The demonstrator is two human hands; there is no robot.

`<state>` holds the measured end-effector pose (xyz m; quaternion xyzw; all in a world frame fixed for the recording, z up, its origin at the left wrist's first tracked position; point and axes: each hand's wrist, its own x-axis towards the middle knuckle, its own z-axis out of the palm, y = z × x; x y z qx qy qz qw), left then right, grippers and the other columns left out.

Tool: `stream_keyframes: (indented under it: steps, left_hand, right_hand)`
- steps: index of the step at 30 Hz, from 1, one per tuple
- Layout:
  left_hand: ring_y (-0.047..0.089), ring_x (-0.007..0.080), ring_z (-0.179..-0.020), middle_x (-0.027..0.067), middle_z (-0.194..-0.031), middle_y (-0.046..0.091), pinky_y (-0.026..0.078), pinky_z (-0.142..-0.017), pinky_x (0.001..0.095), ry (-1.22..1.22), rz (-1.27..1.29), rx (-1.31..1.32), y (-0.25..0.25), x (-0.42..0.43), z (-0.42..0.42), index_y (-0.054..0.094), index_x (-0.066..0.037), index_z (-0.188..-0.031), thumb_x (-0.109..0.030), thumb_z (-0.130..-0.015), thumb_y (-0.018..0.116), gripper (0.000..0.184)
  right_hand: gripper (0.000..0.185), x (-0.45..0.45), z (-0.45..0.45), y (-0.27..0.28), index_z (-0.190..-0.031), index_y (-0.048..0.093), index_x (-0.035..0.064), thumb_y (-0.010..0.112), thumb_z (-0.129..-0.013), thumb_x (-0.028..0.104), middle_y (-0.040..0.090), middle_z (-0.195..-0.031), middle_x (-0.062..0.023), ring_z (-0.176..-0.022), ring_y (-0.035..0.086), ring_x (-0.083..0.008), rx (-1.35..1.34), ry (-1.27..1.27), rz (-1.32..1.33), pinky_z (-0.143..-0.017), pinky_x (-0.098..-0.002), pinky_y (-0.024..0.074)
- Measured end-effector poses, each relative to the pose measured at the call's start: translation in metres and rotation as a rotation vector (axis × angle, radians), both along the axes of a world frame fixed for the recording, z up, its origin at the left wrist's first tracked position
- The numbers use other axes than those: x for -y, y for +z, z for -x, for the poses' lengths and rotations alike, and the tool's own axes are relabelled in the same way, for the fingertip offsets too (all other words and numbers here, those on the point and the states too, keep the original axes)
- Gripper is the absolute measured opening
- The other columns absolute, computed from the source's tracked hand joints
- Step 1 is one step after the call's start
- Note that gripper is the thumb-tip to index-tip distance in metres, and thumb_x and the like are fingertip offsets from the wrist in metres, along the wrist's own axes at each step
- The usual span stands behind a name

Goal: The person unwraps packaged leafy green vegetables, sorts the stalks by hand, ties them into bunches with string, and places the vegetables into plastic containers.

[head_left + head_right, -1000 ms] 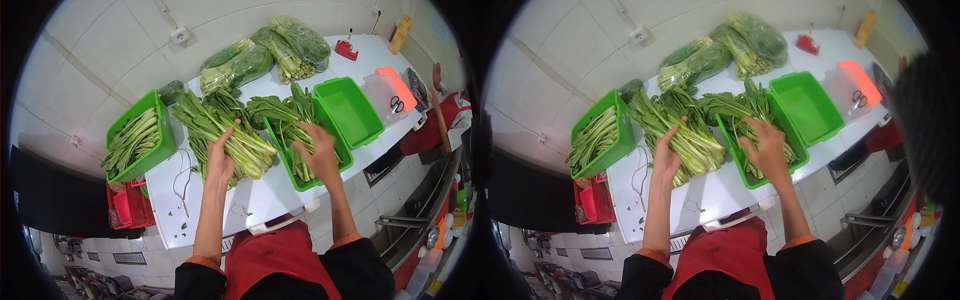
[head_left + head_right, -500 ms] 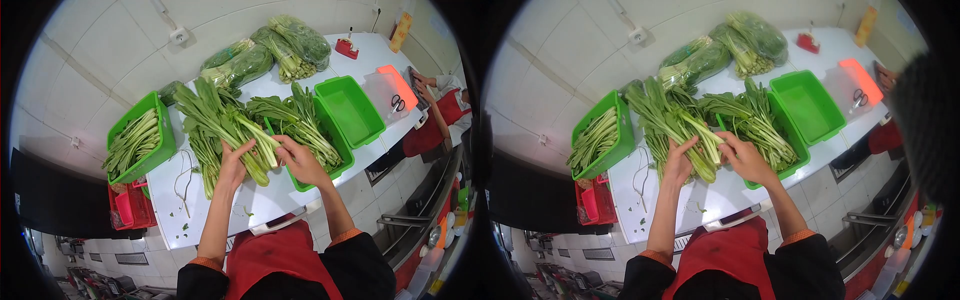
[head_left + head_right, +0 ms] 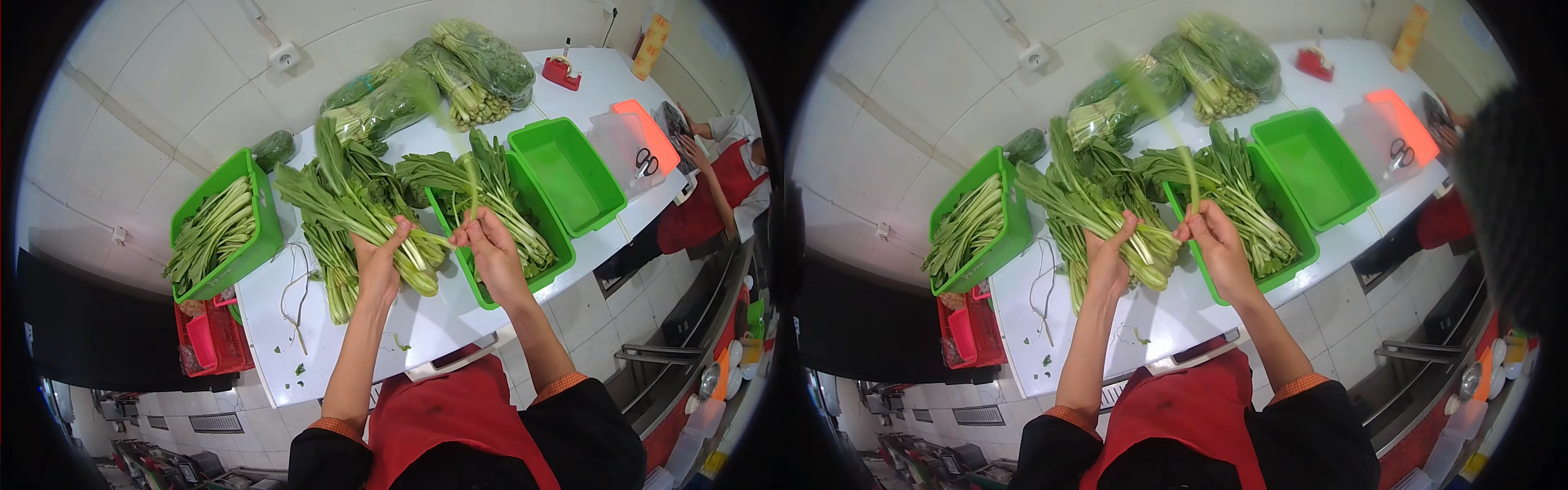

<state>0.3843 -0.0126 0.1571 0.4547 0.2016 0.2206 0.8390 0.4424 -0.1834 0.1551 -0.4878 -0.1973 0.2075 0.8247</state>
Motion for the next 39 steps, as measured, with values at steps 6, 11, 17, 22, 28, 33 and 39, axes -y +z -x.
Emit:
stream_keyframes:
  steps: [6,11,17,22,28,33,39]
  left_hand:
    - [0.063,0.0240,-0.098,0.0105,-0.112,0.059,0.056,-0.087,0.0393,0.051,0.013,-0.088,-0.004,0.005,0.000,0.035,-0.009,-0.136,0.006,-0.085,0.072,0.066]
    - [0.063,0.0229,-0.096,0.0113,-0.110,0.059,0.056,-0.087,0.0391,0.063,-0.002,-0.105,-0.001,0.011,0.000,0.035,-0.008,-0.136,0.005,-0.086,0.072,0.064]
    - [0.064,0.0212,-0.091,0.0140,-0.109,0.064,0.059,-0.076,0.0393,-0.003,-0.050,-0.164,0.001,-0.014,0.011,0.036,-0.009,-0.133,-0.004,-0.091,0.069,0.053]
    - [0.065,0.0258,-0.097,0.0172,-0.123,0.063,0.058,-0.085,0.0457,-0.119,0.241,-0.033,0.010,-0.041,0.025,0.032,-0.012,-0.133,-0.020,-0.101,0.055,0.040]
    - [0.057,0.0306,-0.120,0.0152,-0.142,0.052,0.051,-0.100,0.0453,-0.317,0.356,0.092,0.023,-0.019,0.024,0.033,-0.001,-0.145,-0.024,-0.103,0.046,0.050]
    - [0.055,0.0298,-0.124,0.0138,-0.146,0.049,0.050,-0.101,0.0439,-0.396,0.408,0.151,0.026,-0.008,0.026,0.031,0.003,-0.147,-0.024,-0.102,0.047,0.054]
    - [0.054,0.0279,-0.124,0.0137,-0.138,0.053,0.052,-0.096,0.0477,-0.269,0.236,0.034,0.024,-0.001,0.030,0.029,-0.012,-0.143,-0.025,-0.103,0.050,0.047]
  right_hand:
    - [0.007,-0.010,0.007,0.004,-0.108,0.047,0.0085,0.042,-0.107,0.013,0.042,-0.089,0.0000,-0.080,0.041,-0.0111,-0.088,-0.158,-0.295,-0.078,-0.0282,0.0394]
    - [0.007,-0.008,0.005,-0.004,-0.111,0.045,0.0087,0.041,-0.107,0.014,0.040,-0.086,0.0004,-0.076,0.038,-0.0097,-0.117,-0.259,-0.320,-0.071,-0.0266,0.0351]
    - [0.011,0.047,-0.032,-0.023,-0.106,0.048,0.0075,0.042,-0.107,0.017,0.042,-0.083,-0.0008,-0.076,0.041,-0.0095,0.103,-0.551,-0.024,-0.069,-0.0269,0.0378]
    - [0.020,0.093,-0.038,-0.067,-0.114,0.062,0.0018,0.059,-0.097,0.011,0.062,-0.108,-0.0129,-0.095,0.059,-0.0196,1.107,-0.712,1.540,-0.084,-0.0297,0.0465]
    - [0.030,0.023,0.015,0.023,-0.117,0.067,0.0077,0.069,-0.087,0.009,0.062,-0.117,-0.0105,-0.094,0.061,-0.0280,0.665,-0.232,0.592,-0.084,-0.0378,0.0499]
    - [0.023,-0.007,0.027,0.025,-0.108,0.071,0.0110,0.071,-0.085,0.009,0.062,-0.101,-0.0080,-0.084,0.057,-0.0256,0.997,-0.181,0.666,-0.078,-0.0374,0.0478]
    - [0.021,-0.014,0.036,0.026,-0.101,0.072,0.0077,0.076,-0.081,0.013,0.061,-0.092,-0.0072,-0.086,0.056,-0.0244,0.948,-0.195,0.691,-0.080,-0.0343,0.0454]
